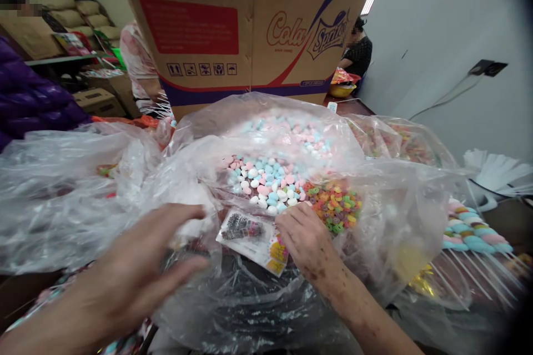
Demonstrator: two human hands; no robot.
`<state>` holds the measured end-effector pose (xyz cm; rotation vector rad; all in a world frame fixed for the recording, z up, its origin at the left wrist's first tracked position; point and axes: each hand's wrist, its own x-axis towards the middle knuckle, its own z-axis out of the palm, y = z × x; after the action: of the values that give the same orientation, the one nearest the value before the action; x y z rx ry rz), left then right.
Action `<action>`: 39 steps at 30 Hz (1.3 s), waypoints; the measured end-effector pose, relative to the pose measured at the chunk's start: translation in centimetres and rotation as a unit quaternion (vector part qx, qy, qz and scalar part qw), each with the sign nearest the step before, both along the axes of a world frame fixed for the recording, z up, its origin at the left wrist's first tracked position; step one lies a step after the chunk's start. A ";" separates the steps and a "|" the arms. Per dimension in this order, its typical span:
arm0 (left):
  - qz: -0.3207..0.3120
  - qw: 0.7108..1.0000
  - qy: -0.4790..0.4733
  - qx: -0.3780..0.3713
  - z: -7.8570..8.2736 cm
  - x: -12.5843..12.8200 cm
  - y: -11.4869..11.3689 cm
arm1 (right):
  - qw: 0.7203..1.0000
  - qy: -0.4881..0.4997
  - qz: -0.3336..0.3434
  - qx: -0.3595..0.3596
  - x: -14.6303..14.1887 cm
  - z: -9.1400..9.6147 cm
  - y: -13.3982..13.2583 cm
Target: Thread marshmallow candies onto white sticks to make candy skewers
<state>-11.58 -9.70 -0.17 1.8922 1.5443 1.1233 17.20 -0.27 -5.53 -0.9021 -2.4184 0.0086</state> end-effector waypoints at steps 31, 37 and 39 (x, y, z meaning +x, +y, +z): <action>-0.292 0.947 0.042 -0.125 -3.3 12.7 9.2 | 0.961 0.238 -0.134 0.037 5.0 1.6 -4.0; -0.255 0.961 -0.010 -0.110 -3.3 13.0 8.9 | 0.843 0.336 -0.407 0.101 14.5 2.4 -5.3; -0.222 0.969 -0.035 -0.103 -3.5 12.9 8.7 | 0.793 0.312 -0.518 0.073 19.2 2.0 -6.0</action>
<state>1.33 -1.02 -3.63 1.9034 1.0734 0.7865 36.42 -6.26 -3.49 -1.7003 -1.0853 -0.2432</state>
